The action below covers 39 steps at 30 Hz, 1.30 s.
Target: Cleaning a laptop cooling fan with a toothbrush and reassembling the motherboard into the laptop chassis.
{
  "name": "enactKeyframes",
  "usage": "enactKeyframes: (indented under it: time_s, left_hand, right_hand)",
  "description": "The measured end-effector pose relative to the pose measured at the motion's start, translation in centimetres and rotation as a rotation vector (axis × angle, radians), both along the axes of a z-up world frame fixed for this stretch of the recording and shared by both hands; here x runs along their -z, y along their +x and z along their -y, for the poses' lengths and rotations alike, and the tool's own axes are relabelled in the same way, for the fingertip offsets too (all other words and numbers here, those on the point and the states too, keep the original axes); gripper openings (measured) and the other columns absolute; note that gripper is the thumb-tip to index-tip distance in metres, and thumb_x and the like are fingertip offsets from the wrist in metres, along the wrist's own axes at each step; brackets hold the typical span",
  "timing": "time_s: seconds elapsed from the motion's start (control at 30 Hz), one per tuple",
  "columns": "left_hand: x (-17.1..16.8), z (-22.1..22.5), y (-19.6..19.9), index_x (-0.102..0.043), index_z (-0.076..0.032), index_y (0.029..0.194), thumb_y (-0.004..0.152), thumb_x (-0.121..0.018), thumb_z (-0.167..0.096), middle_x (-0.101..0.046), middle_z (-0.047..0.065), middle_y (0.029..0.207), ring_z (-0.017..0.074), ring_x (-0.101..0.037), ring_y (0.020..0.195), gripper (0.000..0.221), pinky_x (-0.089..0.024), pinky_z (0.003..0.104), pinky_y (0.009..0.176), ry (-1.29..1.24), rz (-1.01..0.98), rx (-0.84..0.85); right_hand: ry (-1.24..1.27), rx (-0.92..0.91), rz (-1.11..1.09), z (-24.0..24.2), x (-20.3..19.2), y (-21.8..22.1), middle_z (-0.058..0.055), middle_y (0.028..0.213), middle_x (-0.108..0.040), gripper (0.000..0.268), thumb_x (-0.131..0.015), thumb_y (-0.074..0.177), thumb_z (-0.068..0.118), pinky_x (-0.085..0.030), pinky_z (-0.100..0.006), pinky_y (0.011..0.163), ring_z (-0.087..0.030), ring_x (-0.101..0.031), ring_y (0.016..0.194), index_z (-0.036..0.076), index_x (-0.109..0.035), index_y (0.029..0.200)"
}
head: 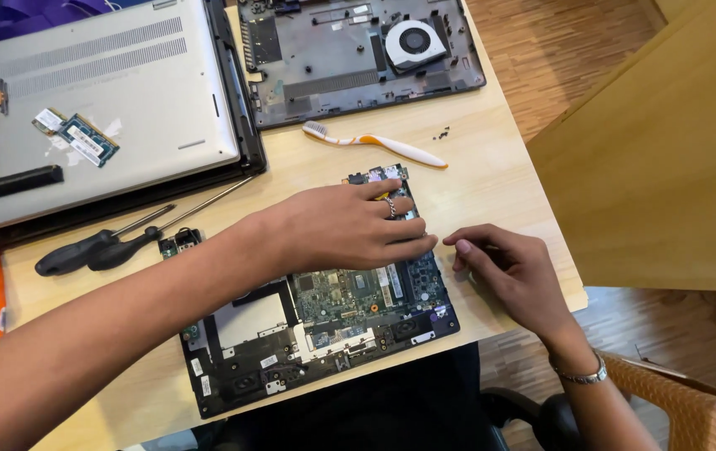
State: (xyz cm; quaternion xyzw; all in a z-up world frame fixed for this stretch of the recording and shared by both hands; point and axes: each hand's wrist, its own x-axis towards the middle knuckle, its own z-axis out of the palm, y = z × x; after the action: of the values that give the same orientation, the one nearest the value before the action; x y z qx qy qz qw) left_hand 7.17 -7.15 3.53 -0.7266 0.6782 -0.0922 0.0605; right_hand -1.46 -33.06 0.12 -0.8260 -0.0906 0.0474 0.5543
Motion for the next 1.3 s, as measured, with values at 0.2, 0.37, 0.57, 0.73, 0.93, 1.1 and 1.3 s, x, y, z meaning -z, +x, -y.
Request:
enactKeyframes:
  time_s: [0.2, 0.37, 0.57, 0.73, 0.93, 1.1, 1.3]
  left_hand:
    - [-1.4, -0.4, -0.4, -0.064, -0.010, 0.129, 0.082, -0.076, 0.003, -0.059, 0.005, 0.129, 0.0339, -0.067, 0.112, 0.051, -0.052, 0.050, 0.108, 0.101, -0.044, -0.045]
    - [-1.1, -0.1, 0.0, -0.063, -0.009, 0.130, 0.083, -0.076, 0.000, -0.059, 0.005, 0.126, 0.0333, -0.068, 0.112, 0.050, -0.052, 0.049, 0.108, 0.119, 0.006, -0.051]
    - [-1.1, -0.1, 0.2, -0.060, -0.008, 0.132, 0.086, -0.075, 0.000, -0.061, 0.007, 0.120, 0.0354, -0.069, 0.108, 0.049, -0.055, 0.050, 0.104, -0.033, -0.024, -0.086]
    - [0.4, -0.1, 0.5, -0.051, -0.001, 0.140, 0.090, -0.064, 0.003, -0.059, 0.013, 0.124, 0.0367, -0.064, 0.106, 0.052, -0.058, 0.050, 0.095, -0.049, -0.099, 0.051]
    - [1.0, -0.3, 0.3, -0.047, -0.003, 0.144, 0.089, -0.065, 0.002, -0.057, 0.013, 0.122, 0.0381, -0.064, 0.109, 0.058, -0.059, 0.050, 0.094, 0.005, -0.142, 0.043]
    - [0.8, -0.7, 0.3, -0.043, -0.009, 0.144, 0.093, -0.066, -0.008, -0.054, 0.011, 0.124, 0.0344, -0.062, 0.107, 0.057, -0.056, 0.049, 0.098, -0.047, -0.115, 0.068]
    - [0.7, -0.8, 0.3, -0.037, -0.021, 0.149, 0.082, -0.074, -0.005, -0.057, 0.009, 0.123, 0.0339, -0.064, 0.108, 0.078, -0.053, 0.047, 0.100, -0.060, -0.118, 0.056]
  right_hand:
    - [-0.004, -0.005, 0.011, -0.1, 0.4, -0.1, -0.012, 0.069, -0.075, 0.016, -0.063, 0.100, 0.008, -0.061, -0.035, 0.069, -0.016, -0.072, 0.074, 0.003, -0.077, 0.106]
    - [-0.018, -0.001, 0.024, -0.2, 0.3, -0.1, -0.011, 0.069, -0.074, 0.015, -0.063, 0.101, 0.007, -0.060, -0.033, 0.066, -0.014, -0.069, 0.072, 0.004, -0.077, 0.105]
    - [-0.035, 0.002, 0.013, -0.1, 0.6, -0.4, -0.010, 0.069, -0.072, 0.014, -0.063, 0.102, 0.006, -0.057, -0.030, 0.063, -0.012, -0.065, 0.069, 0.004, -0.076, 0.105]
    - [-0.097, -0.002, -0.048, -0.3, 0.0, -0.5, -0.007, 0.075, -0.073, 0.019, -0.058, 0.105, 0.015, -0.050, -0.021, 0.061, -0.010, -0.066, 0.068, 0.004, -0.073, 0.109]
    - [-0.103, -0.001, -0.050, -0.4, -0.2, -0.5, -0.007, 0.075, -0.072, 0.019, -0.058, 0.104, 0.014, -0.050, -0.022, 0.062, -0.011, -0.068, 0.069, 0.003, -0.073, 0.109]
    - [-0.108, -0.005, -0.047, -0.4, -0.2, -0.5, -0.007, 0.076, -0.073, 0.018, -0.059, 0.104, 0.014, -0.050, -0.021, 0.064, -0.011, -0.068, 0.070, 0.004, -0.073, 0.110]
    - [-0.212, -0.116, 0.076, -0.3, -0.1, -0.5, -0.004, 0.088, -0.074, 0.011, -0.068, 0.097, 0.009, -0.052, -0.023, 0.069, -0.010, -0.067, 0.076, 0.005, -0.073, 0.106]
